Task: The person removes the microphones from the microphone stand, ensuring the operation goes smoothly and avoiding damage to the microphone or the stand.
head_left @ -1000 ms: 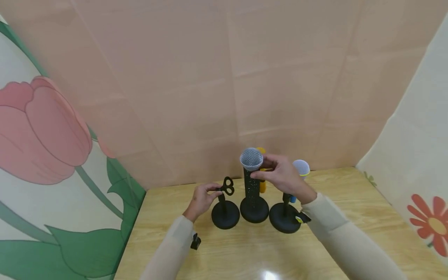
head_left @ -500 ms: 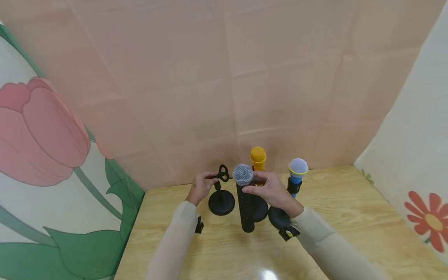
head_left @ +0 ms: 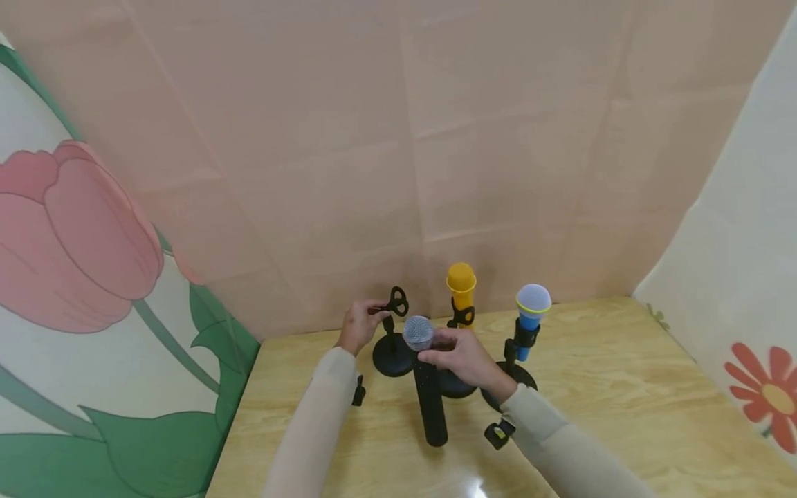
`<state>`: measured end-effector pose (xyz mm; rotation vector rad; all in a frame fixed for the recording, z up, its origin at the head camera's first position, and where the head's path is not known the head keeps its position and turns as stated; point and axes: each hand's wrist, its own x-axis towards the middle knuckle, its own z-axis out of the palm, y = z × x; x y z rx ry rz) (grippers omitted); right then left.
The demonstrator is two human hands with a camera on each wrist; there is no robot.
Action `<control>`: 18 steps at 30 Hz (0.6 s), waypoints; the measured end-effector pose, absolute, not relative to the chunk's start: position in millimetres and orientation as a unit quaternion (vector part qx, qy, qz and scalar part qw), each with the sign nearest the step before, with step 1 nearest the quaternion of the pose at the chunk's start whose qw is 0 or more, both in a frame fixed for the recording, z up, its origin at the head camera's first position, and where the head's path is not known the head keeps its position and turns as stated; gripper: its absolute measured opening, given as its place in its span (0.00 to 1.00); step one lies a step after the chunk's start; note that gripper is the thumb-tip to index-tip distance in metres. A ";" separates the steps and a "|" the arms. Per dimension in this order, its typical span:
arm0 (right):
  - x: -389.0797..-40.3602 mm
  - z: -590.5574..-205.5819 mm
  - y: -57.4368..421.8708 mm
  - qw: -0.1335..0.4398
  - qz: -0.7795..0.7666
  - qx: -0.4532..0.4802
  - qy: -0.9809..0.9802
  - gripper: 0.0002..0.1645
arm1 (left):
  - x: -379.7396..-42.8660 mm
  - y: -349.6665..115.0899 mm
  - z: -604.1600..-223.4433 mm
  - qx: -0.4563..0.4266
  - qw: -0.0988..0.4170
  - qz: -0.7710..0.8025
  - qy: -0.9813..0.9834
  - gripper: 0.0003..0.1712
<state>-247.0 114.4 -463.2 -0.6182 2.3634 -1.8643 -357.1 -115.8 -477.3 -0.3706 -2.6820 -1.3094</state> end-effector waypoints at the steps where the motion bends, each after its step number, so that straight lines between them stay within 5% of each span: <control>1: -247.4 -467.7 112.7 0.045 -0.609 -0.193 0.768 0.21 | -358.3 -115.0 -477.4 -0.123 0.067 -0.433 -0.891 0.12; 18: -274.0 -520.2 79.0 0.135 -0.651 -0.095 0.741 0.28 | -379.0 -112.0 -470.3 -0.138 0.088 -0.407 -0.899 0.12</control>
